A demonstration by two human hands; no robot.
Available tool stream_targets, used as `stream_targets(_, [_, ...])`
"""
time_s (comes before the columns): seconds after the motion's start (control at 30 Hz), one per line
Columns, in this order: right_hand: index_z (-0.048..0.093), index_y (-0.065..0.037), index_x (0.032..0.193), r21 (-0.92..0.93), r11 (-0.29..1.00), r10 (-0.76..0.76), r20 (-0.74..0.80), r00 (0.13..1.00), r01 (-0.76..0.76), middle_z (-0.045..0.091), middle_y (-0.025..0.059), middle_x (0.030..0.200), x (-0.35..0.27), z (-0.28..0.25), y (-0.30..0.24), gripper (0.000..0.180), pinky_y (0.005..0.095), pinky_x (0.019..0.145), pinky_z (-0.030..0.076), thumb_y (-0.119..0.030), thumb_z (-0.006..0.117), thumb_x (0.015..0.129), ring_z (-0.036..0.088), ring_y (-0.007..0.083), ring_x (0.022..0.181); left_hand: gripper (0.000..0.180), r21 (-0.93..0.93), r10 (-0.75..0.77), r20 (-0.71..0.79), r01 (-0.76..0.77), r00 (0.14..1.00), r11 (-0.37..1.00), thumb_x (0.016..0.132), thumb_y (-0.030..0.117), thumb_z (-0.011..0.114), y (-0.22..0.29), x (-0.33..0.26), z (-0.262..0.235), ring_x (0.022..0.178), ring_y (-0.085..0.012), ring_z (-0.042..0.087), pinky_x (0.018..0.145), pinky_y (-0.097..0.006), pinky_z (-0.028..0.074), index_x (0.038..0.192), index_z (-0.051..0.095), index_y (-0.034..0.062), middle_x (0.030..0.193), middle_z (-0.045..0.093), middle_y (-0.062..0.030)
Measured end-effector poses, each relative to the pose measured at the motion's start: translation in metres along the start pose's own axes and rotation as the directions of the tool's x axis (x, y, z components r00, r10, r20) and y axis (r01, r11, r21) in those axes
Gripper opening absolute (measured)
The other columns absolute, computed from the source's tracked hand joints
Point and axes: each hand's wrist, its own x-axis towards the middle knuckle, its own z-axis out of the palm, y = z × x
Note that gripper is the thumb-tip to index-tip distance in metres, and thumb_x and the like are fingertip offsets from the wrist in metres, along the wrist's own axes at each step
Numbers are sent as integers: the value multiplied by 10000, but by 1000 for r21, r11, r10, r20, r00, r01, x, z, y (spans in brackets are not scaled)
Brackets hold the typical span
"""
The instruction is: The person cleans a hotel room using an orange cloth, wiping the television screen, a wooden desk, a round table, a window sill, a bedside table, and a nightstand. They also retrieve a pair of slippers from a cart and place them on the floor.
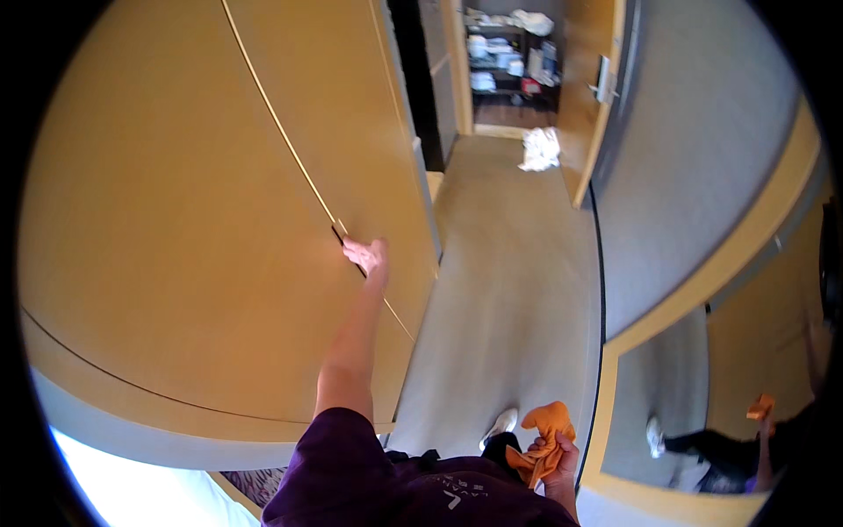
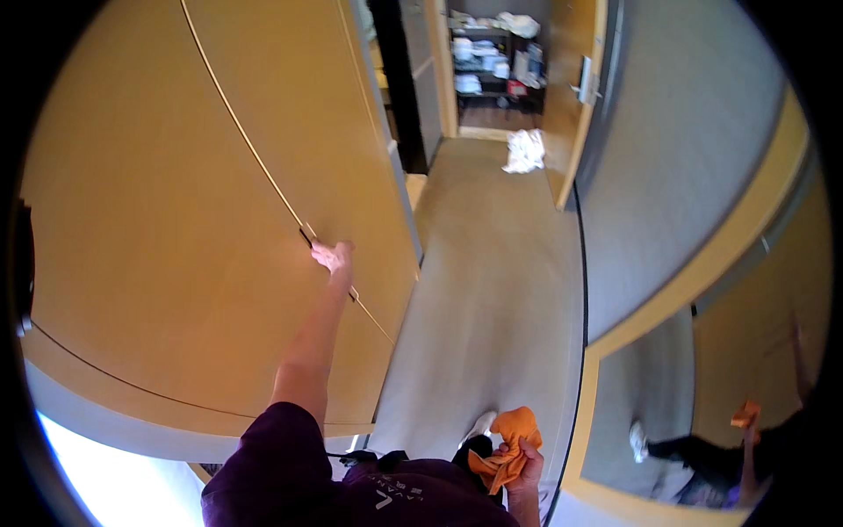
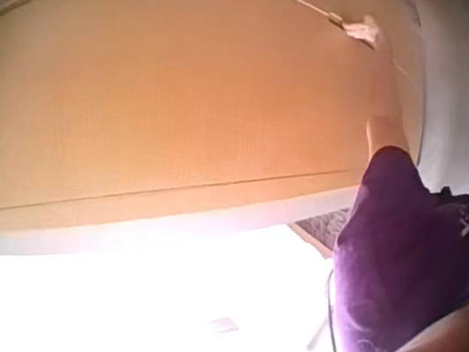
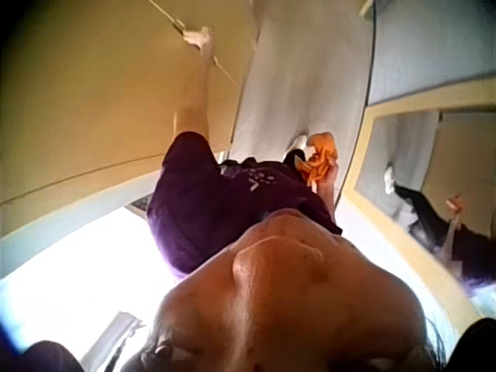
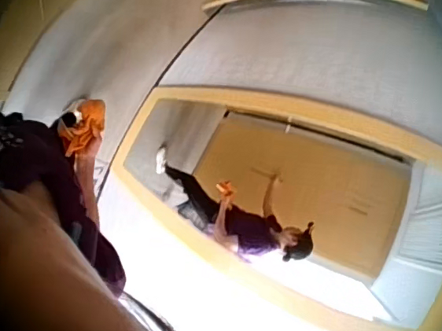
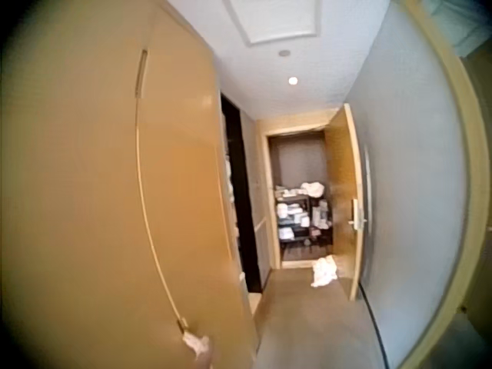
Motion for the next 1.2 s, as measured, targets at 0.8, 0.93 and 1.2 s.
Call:
stream_targets(0.8, [649, 2, 1012, -243, -530, -85, 969, 234, 812, 671, 201, 870, 330, 557, -123, 380, 476, 662, 531, -314, 776, 842, 666, 408, 771, 517, -45, 32, 962, 39, 273, 998, 819, 79, 610, 100, -144, 96, 1093, -279, 691, 877, -375, 558, 1335, 615, 37, 1306, 657, -165])
stream_targets(0.93, [655, 0, 861, -152, -508, -86, 988, 125, 848, 673, 170, 767, 339, 568, -122, 238, 432, 599, 517, -175, 809, 819, 663, 389, 675, 353, -47, 139, 936, -274, 325, 961, 895, 94, 583, 74, -144, 116, 972, -259, 717, 888, -371, 546, 1235, 663, 43, 1024, 756, -106])
stream_targets(1.2, [685, -31, 898, -120, -369, -94, 991, 91, 922, 684, 138, 779, 322, 578, -104, 193, 404, 611, 540, -157, 804, 814, 684, 349, 682, 444, -91, 60, 995, -441, -83, 893, 916, 160, 580, 96, -177, 145, 1054, -371, 663, 897, -437, 532, 1353, 576, 79, 1144, 685, -196])
